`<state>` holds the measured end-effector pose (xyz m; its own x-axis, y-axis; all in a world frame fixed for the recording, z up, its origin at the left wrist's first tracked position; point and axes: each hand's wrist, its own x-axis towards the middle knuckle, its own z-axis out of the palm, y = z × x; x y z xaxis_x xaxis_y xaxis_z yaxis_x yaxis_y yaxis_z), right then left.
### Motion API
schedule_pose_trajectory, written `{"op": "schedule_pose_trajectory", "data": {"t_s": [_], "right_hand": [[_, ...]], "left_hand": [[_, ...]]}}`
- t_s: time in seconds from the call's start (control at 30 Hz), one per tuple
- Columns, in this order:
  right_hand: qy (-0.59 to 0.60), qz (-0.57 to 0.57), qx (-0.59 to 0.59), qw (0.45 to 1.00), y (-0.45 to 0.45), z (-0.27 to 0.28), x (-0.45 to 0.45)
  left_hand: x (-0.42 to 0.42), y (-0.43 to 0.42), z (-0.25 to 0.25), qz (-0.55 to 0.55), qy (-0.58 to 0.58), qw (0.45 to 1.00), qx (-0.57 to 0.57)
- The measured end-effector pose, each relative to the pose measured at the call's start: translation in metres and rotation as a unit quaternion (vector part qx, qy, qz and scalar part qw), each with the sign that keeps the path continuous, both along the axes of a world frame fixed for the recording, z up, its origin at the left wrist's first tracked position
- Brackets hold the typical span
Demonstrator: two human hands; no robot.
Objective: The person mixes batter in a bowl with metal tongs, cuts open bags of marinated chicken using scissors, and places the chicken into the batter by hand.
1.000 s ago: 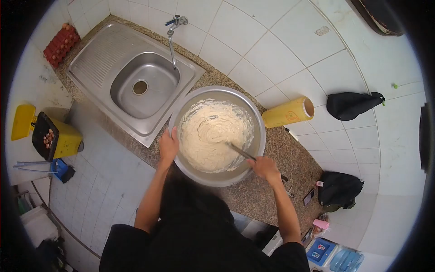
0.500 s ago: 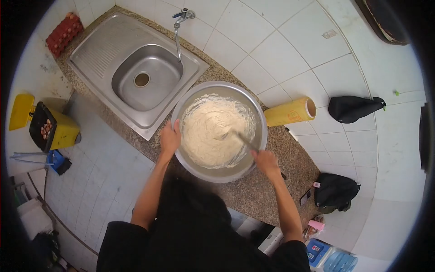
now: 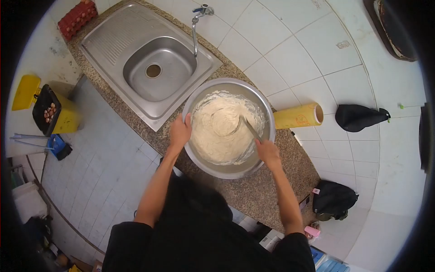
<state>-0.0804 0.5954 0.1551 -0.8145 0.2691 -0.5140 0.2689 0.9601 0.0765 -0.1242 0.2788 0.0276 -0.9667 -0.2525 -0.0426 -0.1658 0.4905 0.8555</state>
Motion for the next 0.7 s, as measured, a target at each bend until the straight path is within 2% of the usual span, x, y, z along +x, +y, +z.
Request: {"op": "schedule_pose_trajectory", "data": {"t_s": [0.03,0.1,0.13,0.23,0.3,0.37,0.43,0.5,0.57,0.63,0.7], "right_hand": [[0.053,0.089,-0.033,0.994,0.001,-0.039,-0.006],[0.064,0.147,-0.086,0.983,-0.036,-0.061,-0.008],[0.024,0.114,-0.107,0.987,-0.067,-0.041,-0.006],[-0.114,0.137,-0.134,0.975,-0.053,-0.030,0.029],[-0.182,0.108,-0.092,0.973,-0.015,0.010,0.037],[-0.202,0.122,-0.012,0.972,0.021,0.036,0.024],[-0.141,0.075,0.105,0.982,0.042,0.031,0.013],[-0.013,0.078,0.086,0.993,0.044,0.005,0.001],[0.077,0.077,-0.002,0.994,0.022,-0.029,-0.012],[0.118,0.225,-0.052,0.966,0.002,-0.073,-0.008],[0.027,0.167,-0.099,0.981,-0.028,-0.066,0.002]], "left_hand": [[-0.001,0.001,-0.003,0.001,-0.001,1.000,-0.004],[0.001,0.004,-0.003,0.007,-0.012,1.000,-0.004],[0.000,0.004,0.001,0.011,-0.019,1.000,-0.003],[0.002,0.005,-0.004,0.018,-0.031,0.999,-0.025],[0.002,0.003,-0.006,0.018,-0.032,0.999,-0.040],[0.004,0.004,-0.003,0.014,-0.030,0.999,-0.044],[0.005,0.004,0.000,0.019,-0.028,0.999,-0.018],[0.006,0.004,-0.002,0.014,-0.025,1.000,-0.010],[0.004,0.004,-0.008,0.009,-0.019,1.000,-0.013],[0.006,0.006,-0.006,0.010,-0.027,1.000,-0.002],[0.004,0.005,-0.006,0.018,-0.029,0.999,-0.006]]}}
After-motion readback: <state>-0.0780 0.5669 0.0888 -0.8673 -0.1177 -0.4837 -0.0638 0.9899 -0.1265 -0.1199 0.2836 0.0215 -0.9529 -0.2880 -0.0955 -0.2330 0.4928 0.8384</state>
